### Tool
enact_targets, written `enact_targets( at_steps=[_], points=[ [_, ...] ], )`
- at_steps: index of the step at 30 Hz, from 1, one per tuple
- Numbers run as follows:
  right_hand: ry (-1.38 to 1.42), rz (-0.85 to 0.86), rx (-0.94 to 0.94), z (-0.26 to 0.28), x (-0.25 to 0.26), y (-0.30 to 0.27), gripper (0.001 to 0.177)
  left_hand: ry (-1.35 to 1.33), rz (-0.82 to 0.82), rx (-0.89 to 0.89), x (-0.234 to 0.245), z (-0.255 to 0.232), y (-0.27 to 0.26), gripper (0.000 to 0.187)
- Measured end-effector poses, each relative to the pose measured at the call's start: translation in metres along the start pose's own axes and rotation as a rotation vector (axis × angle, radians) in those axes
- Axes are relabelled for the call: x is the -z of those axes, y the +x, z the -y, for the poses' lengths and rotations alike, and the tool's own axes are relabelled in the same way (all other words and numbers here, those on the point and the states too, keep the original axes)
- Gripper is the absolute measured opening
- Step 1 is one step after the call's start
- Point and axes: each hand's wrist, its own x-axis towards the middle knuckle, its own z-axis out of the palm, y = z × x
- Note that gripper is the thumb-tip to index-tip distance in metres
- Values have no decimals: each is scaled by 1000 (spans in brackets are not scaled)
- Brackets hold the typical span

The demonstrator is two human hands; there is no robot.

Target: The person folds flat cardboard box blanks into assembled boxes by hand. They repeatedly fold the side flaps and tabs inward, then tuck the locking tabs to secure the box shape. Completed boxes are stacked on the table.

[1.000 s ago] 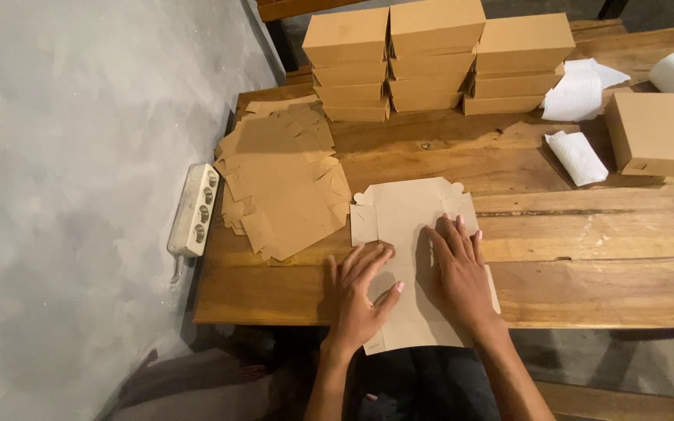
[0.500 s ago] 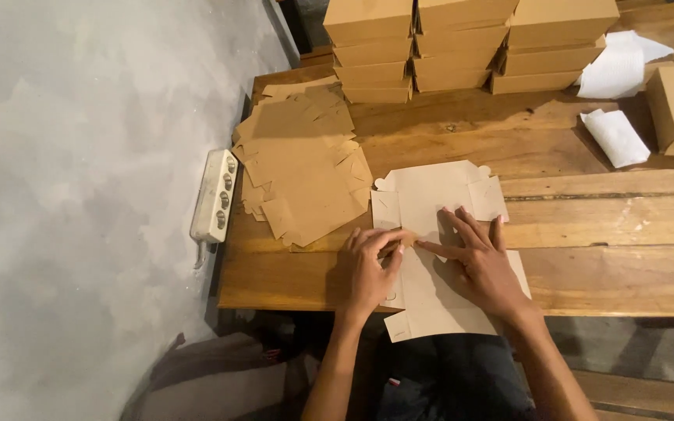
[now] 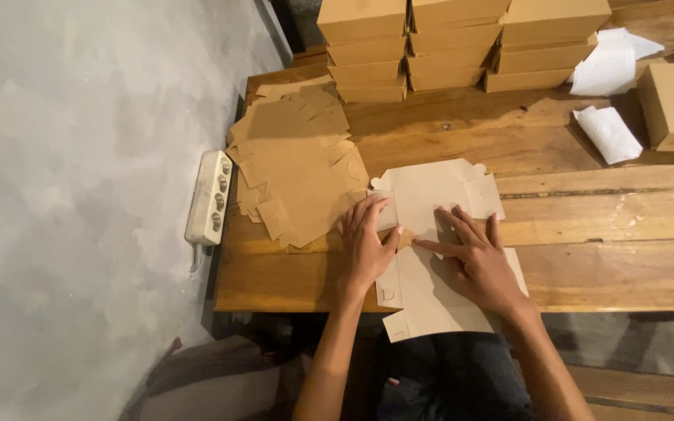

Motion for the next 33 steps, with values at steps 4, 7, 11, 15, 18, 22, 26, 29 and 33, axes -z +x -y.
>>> enact_targets(
  at_steps=[4,7,11,15,18,22,26,29,33],
  points=[
    [19,-3,-3,1,1,3,54,3,24,28,1,-1,-9,52],
    [21,-8,-4,1,1,2,54,-69,57,89,14,-17,-21,50],
    [23,-16,-17,-1,0,4,50,-136,46,165,25,-30,-28,54],
    [11,-7,-7,1,3,3,52,-160,-45,194,1,-16,-28,56],
    [23,-6,-10,2,5,3,51,-72,-12,217,1,-18,-22,57],
    [56,-6,-11,1,4,3,53,-16,-4,211,-3,-15,-16,59],
    [67,-36,31,-2,1,1,55,-46,-46,189,-9,-12,-10,56],
    [53,-46,36,-3,2,0,53,-33,-28,171,-6,-14,-7,54],
    [67,-47,59,-5,2,2,54,-56,-73,164,-12,-12,-9,54]
  ],
)
